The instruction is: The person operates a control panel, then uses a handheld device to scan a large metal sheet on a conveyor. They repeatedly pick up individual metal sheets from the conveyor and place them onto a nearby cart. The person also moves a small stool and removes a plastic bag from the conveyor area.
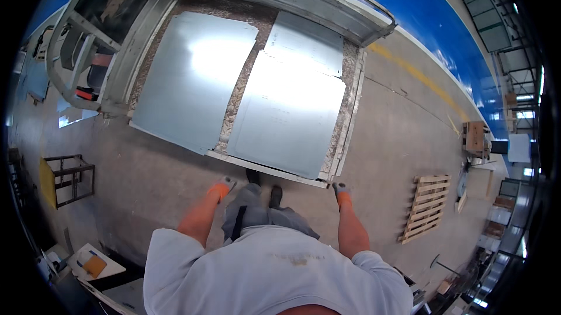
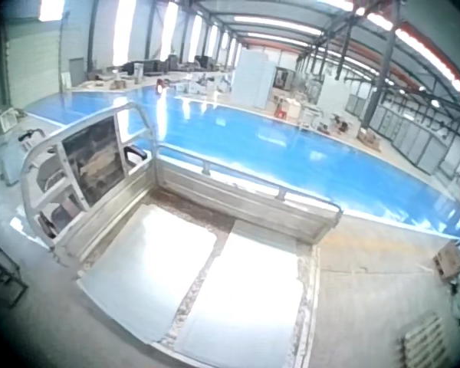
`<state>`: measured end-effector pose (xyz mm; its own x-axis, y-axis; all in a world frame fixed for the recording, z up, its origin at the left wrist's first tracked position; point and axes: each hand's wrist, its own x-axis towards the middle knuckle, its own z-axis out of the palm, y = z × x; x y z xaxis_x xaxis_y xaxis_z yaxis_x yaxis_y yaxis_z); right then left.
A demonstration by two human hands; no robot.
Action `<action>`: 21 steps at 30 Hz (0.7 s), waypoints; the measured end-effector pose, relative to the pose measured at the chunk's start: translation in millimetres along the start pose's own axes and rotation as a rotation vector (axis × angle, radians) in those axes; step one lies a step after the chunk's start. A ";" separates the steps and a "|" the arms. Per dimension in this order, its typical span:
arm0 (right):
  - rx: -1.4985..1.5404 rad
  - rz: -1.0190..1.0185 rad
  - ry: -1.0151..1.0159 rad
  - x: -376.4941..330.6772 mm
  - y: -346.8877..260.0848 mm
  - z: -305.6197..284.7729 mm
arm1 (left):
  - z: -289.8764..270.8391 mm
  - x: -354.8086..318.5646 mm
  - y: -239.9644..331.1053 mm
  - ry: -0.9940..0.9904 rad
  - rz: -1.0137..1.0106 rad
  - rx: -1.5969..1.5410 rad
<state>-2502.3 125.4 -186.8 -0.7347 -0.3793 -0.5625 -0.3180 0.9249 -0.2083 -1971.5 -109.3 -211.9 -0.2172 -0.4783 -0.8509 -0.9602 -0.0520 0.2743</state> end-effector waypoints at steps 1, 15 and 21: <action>-0.047 0.021 -0.069 8.4 37.5 9.5 | 26.1 -15.5 -26.2 -0.038 0.076 0.047; 0.065 -0.607 -0.615 -67.2 -276.3 127.6 | 305.1 -318.6 -200.2 0.259 -0.789 -1.025; 0.105 -0.822 -0.642 -136.7 -386.2 143.1 | 374.2 -311.7 -203.9 0.317 -0.506 -0.720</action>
<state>-2193.3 -176.2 -143.9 0.1501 -0.8351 -0.5292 -0.4989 0.3982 -0.7698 -1773.7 378.4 -170.2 0.3573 -0.4617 -0.8119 -0.5641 -0.7995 0.2064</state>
